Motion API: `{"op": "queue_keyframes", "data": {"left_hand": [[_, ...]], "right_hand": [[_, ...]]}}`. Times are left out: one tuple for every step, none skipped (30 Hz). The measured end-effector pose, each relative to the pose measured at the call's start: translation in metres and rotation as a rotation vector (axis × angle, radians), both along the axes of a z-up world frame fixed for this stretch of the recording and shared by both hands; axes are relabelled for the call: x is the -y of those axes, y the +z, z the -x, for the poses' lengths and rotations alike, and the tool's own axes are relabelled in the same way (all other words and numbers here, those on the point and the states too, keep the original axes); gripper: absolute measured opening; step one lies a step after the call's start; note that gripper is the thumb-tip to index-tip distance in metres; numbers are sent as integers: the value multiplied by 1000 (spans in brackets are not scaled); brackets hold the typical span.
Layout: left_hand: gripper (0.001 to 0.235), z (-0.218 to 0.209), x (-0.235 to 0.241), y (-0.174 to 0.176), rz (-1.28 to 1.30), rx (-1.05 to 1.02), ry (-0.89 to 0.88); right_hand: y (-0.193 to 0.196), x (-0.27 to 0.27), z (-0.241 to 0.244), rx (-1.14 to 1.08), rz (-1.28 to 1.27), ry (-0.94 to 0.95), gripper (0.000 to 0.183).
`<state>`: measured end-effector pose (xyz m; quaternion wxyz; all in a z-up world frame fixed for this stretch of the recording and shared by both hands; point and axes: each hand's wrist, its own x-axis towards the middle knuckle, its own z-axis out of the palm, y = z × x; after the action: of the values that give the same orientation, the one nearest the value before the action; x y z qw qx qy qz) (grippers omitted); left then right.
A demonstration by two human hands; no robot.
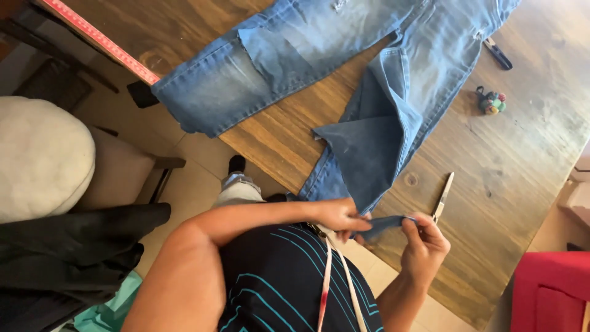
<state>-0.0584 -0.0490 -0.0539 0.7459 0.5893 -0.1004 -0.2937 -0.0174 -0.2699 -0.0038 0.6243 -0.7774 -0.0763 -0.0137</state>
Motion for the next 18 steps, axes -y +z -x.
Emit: {"op": "queue_keyframes", "data": {"left_hand": [[54,6,-1,-9,107,-25,-101],[54,12,-11,-7,112,-29,-105],[47,16,-22,-6,48,-56,-130],[46,21,-34,-4,-16,-83,-155],[46,27,-44,-8,-17,-84,-153],[42,33,-55,-12,-45,-35,-94],[38,37,-68,-15,-76,17,-41],[38,41,-77,-7,-79,18,-45],[34,44,-88,1,-94,10,29],[31,47,-100,9,-109,1,104],[31,47,-112,14,-113,5,108],[28,47,-126,19,-184,70,237],[24,47,-139,24,-252,134,360],[24,49,-156,27,-254,137,359],[21,52,-174,31,-329,202,475],[18,54,-192,34,-404,267,591],[18,56,-212,30,-403,266,579],[14,56,-231,26,-565,392,690]], "right_hand": [[15,-3,0,75,35,174,7],[22,-11,-2,71,39,171,7],[28,-20,-6,73,30,253,7],[35,-30,-9,74,21,336,10],[33,-48,-15,73,20,338,10],[31,-67,-21,50,55,253,12],[29,-87,-26,31,88,162,16],[11,-100,-41,32,86,158,16],[-7,-115,-56,162,305,98,17],[-25,-131,-72,293,523,37,19],[-39,-130,-86,298,518,40,19],[-53,-130,-101,409,518,-21,16],[-68,-129,-115,518,521,-86,17],[-91,-69,-160,520,519,-89,17],[-105,-9,-195,931,1268,-394,32],[-114,47,-222,1308,2027,-720,58],[-120,79,-225,1295,2036,-722,58],[-115,114,-242,1223,1987,-647,55]]}}
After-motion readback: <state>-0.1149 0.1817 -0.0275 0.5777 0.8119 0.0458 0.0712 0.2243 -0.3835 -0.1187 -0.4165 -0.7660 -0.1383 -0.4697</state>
